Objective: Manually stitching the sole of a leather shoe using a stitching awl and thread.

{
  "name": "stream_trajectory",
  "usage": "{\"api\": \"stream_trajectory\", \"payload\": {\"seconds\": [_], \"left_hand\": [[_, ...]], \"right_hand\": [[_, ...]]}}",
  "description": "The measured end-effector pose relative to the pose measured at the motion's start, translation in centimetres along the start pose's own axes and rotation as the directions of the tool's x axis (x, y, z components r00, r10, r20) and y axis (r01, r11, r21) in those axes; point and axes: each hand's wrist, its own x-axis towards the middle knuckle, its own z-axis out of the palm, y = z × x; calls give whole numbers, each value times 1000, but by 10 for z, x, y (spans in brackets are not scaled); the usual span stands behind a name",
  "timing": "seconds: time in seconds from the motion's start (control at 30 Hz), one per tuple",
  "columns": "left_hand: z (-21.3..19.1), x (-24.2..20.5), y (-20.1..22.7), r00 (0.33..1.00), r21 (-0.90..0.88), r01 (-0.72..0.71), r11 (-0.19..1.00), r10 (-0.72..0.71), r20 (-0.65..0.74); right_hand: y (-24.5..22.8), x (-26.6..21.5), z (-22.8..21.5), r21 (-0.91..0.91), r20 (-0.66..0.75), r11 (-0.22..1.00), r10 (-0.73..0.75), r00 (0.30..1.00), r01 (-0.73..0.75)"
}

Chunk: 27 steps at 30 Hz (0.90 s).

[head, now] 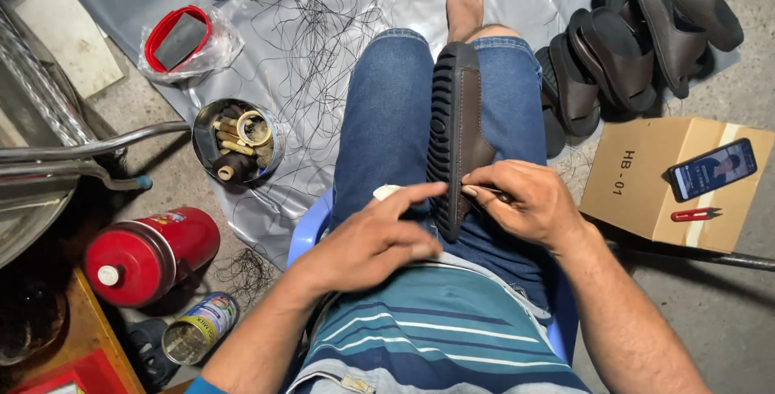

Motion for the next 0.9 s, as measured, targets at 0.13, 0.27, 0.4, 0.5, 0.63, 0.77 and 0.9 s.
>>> {"api": "stream_trajectory", "payload": {"seconds": [0.13, 0.27, 0.4, 0.5, 0.63, 0.77, 0.9], "left_hand": [[-13, -8, 18, 974, -494, -14, 870, 123, 190], [7, 8, -3, 1000, -409, 15, 912, -25, -19], [30, 13, -24, 907, 164, 335, 928, -270, -324], [39, 10, -53, 916, 235, 282, 930, -188, -354], [29, 8, -52, 944, 220, 228, 948, -161, -287], [13, 8, -40, 949, 25, 249, 968, -238, -208], [-21, -20, -44, 900, -412, 298, 861, -397, -180]], "right_hand": [[16, -11, -4, -108, 133, 990, -78, 988, 93], [9, -6, -1, -21, 59, 1000, 1, 998, 0], [1, -2, -1, 68, -17, 991, 116, 993, -114], [13, -11, 3, 90, -25, 988, 131, 991, -128], [11, -10, 4, 70, -13, 990, 120, 993, -118], [5, -9, -7, 51, 55, 982, 179, 982, -182], [-29, -4, -35, -29, 318, 967, 251, 914, -255]]}}
